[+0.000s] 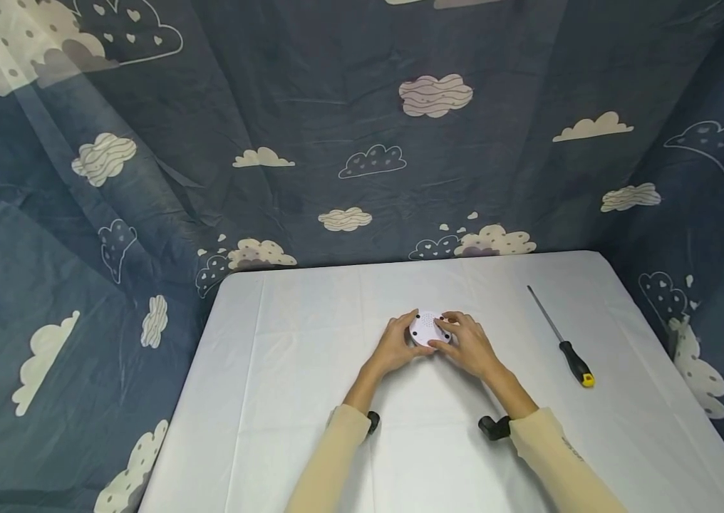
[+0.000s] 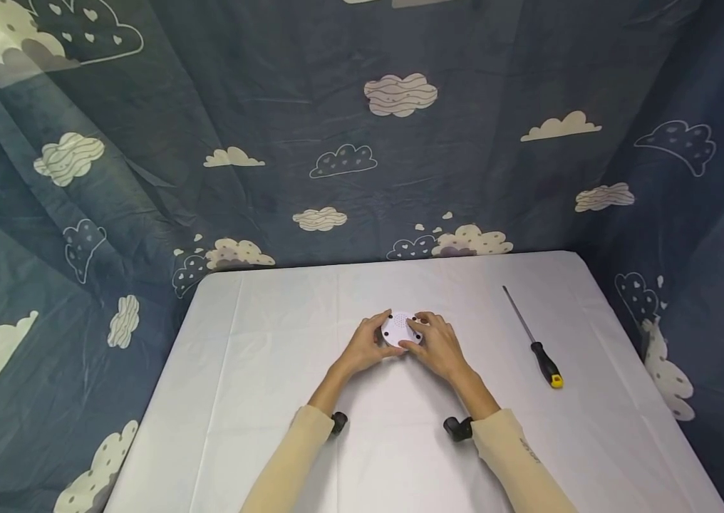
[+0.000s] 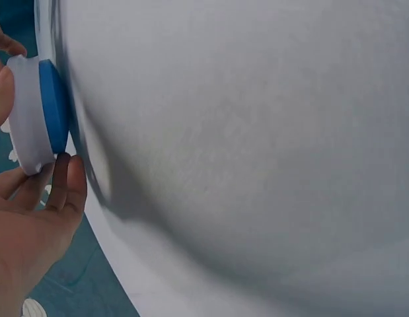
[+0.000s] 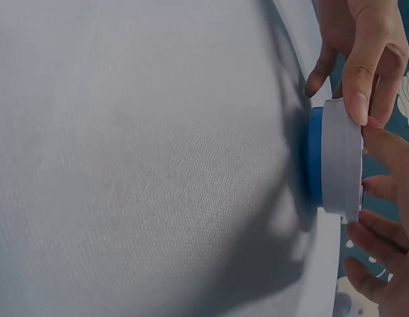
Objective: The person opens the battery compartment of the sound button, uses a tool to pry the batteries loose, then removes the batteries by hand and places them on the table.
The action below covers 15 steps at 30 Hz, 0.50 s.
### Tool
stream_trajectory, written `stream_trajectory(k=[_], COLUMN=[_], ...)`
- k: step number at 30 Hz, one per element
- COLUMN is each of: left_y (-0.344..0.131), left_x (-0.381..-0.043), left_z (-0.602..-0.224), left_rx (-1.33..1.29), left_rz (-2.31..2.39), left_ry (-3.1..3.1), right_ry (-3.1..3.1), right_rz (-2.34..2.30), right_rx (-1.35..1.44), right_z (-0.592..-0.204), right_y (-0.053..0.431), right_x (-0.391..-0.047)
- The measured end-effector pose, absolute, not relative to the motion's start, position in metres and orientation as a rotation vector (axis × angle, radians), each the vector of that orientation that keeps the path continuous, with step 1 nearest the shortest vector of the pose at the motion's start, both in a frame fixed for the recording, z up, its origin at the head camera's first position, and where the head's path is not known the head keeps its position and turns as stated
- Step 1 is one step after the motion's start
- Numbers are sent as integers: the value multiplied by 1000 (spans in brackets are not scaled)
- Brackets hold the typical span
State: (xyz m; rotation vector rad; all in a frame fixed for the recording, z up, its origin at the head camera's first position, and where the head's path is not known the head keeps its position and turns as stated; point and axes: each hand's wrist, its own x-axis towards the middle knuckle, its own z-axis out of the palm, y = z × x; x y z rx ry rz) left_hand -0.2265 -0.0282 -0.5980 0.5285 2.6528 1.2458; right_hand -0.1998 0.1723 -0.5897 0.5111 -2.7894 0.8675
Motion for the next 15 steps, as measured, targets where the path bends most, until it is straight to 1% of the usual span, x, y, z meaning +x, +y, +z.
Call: stream_trajectory(k=[15], left_y=[-25], left_x=[-228], left_z=[-597], left_rx=[503], left_rz=[1254], left_ry=[2633], right_ry=[-2785], right_rz=[455], right_rx=[590], right_z=[-581], right_y=[167], right_x=[-200])
